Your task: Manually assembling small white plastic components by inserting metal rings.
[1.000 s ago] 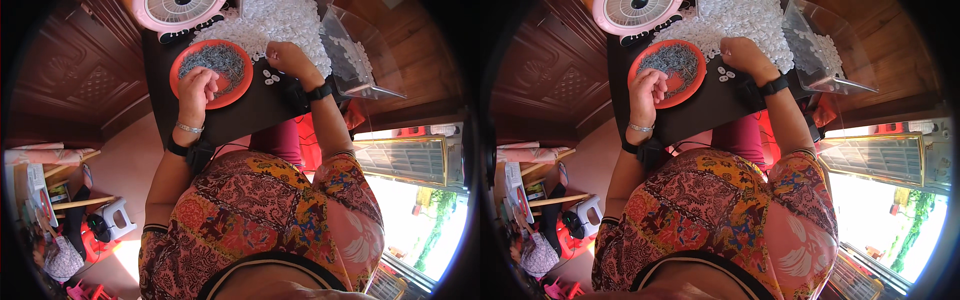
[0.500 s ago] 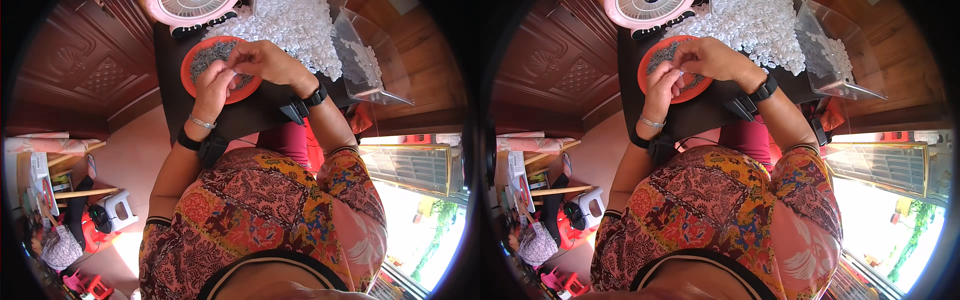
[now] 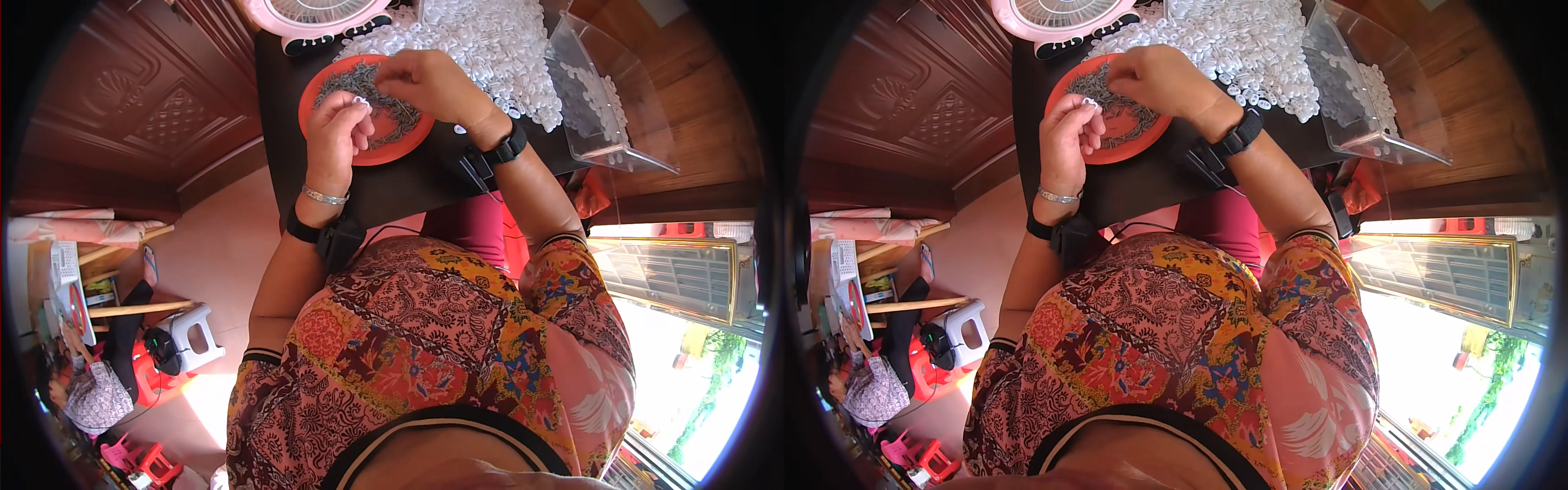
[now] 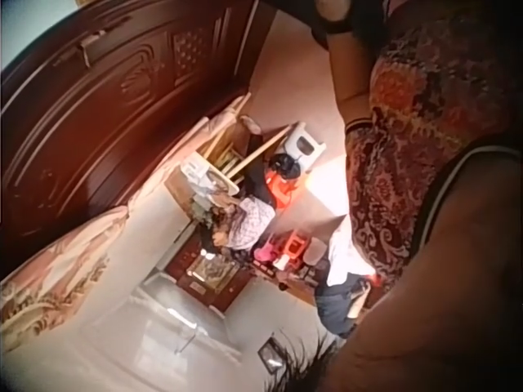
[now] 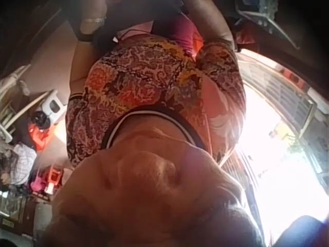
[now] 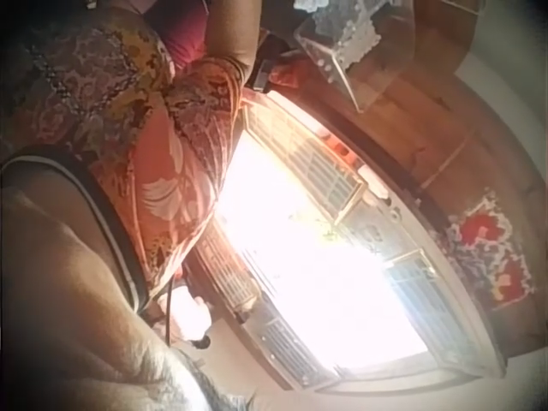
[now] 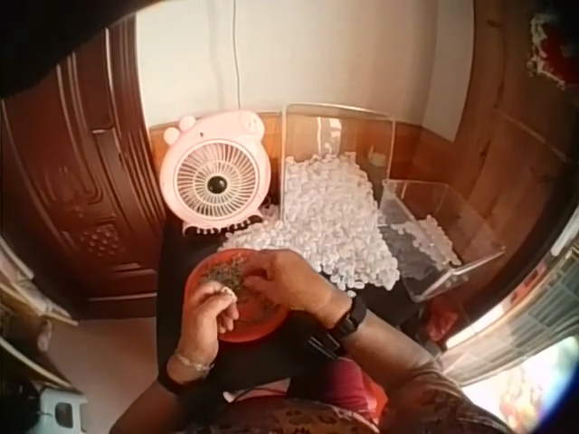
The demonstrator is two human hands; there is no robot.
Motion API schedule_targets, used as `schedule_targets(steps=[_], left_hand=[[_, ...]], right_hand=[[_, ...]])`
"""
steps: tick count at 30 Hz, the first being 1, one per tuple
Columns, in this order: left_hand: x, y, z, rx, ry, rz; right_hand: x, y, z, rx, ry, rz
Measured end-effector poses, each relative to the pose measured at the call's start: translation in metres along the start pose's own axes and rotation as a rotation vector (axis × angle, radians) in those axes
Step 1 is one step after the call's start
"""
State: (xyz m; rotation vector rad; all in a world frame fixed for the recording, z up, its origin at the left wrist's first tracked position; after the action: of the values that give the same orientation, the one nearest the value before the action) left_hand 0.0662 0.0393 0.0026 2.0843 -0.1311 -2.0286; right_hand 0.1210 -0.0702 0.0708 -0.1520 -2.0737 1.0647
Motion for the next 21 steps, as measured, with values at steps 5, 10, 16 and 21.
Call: schedule_targets(steps=[5, 10, 16, 21], left_hand=[[-0.023, 0.005, 0.013, -0.011, 0.042, -0.023], [-0.022, 0.001, 0.03, -0.018, 0.046, -0.048], [-0.001, -0.026, 0.04, -0.09, 0.021, 0.062], [0.007, -0.031, 0.048, -0.116, -0.022, 0.109]], right_hand=[[-0.019, 0.037, 0.008, 0.169, -0.067, 0.359], [-0.027, 0.058, 0.004, 0.25, 0.034, 0.553], [-0.019, 0.073, -0.006, 0.266, -0.038, 0.643], [-0.013, 0.079, -0.008, 0.28, -0.123, 0.69]])
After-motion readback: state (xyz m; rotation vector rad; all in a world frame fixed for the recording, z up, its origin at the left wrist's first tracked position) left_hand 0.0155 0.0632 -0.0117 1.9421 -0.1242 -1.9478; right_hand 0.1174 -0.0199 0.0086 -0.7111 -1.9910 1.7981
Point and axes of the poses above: each hand's wrist, its own z-axis away from the middle knuckle, its own y-axis out of the palm, x = y × z, the point moved 10 cm from there along -z, towards the middle knuckle, and after that the axes turned 1 degree about -z, right-handed, at the moved point
